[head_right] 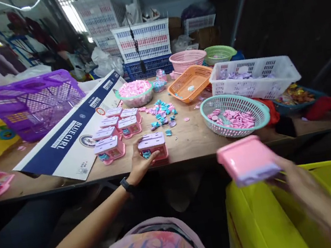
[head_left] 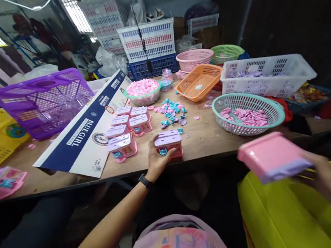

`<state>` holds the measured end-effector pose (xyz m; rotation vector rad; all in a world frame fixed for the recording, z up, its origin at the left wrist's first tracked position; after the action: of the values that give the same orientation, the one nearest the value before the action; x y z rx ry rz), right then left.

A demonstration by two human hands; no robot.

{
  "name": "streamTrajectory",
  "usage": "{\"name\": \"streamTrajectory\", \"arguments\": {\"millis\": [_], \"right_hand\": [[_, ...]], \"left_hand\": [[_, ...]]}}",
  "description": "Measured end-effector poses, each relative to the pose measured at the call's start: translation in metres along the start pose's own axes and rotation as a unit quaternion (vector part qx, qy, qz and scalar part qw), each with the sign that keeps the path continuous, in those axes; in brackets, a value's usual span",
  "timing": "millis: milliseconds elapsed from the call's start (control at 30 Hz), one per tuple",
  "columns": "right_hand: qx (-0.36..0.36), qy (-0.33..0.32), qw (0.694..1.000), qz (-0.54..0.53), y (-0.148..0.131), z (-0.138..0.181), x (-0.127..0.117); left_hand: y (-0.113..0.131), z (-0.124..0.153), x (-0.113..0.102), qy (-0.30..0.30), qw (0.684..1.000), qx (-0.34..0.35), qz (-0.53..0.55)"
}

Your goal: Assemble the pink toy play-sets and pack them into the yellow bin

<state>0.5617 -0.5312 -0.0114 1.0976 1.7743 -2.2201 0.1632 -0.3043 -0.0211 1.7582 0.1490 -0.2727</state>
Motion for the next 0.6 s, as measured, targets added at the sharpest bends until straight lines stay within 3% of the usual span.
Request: {"name": "streamTrajectory", "arguments": {"millis": [33,100,167,267,433,600], "right_hand": [[0.011,0.008,0.998,-0.066,-0.031,-0.006,0.024],[0.041,-0.058,0.987,-0.143,-0.096,-0.026,0.087],[0.064,-0.121,0.979,-0.151,-0.152,-0.05,0.151],[0.111,-0.136,0.979,-0.105,-0.204,-0.082,0.222],[0.109,-0.183,0.974,-0.072,-0.227,-0.085,0.273],[0.108,-0.192,0.959,-0.178,-0.23,-0.055,0.299]], "left_hand": [[-0.01,-0.012,-0.015,0.022,1.0,0.001,-0.006],[-0.026,-0.034,-0.036,0.05,0.999,0.001,-0.014],[-0.039,-0.054,-0.047,0.06,0.998,-0.013,-0.025],[-0.049,-0.073,-0.051,0.036,0.999,-0.034,-0.017],[-0.051,-0.072,-0.048,-0.019,0.996,-0.06,0.057],[-0.051,-0.068,-0.048,-0.045,0.998,-0.043,-0.004]]}}
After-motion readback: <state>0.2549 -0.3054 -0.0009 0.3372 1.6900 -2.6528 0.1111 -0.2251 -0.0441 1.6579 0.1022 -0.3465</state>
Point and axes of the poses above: each hand's wrist, its own z-axis away from the middle knuckle, its own x-axis out of the palm, y = z × x, the point moved 2 cm from there along -z, towards the middle knuckle, and after that the axes turned 14 degrees about -x, right-handed, at the moved point
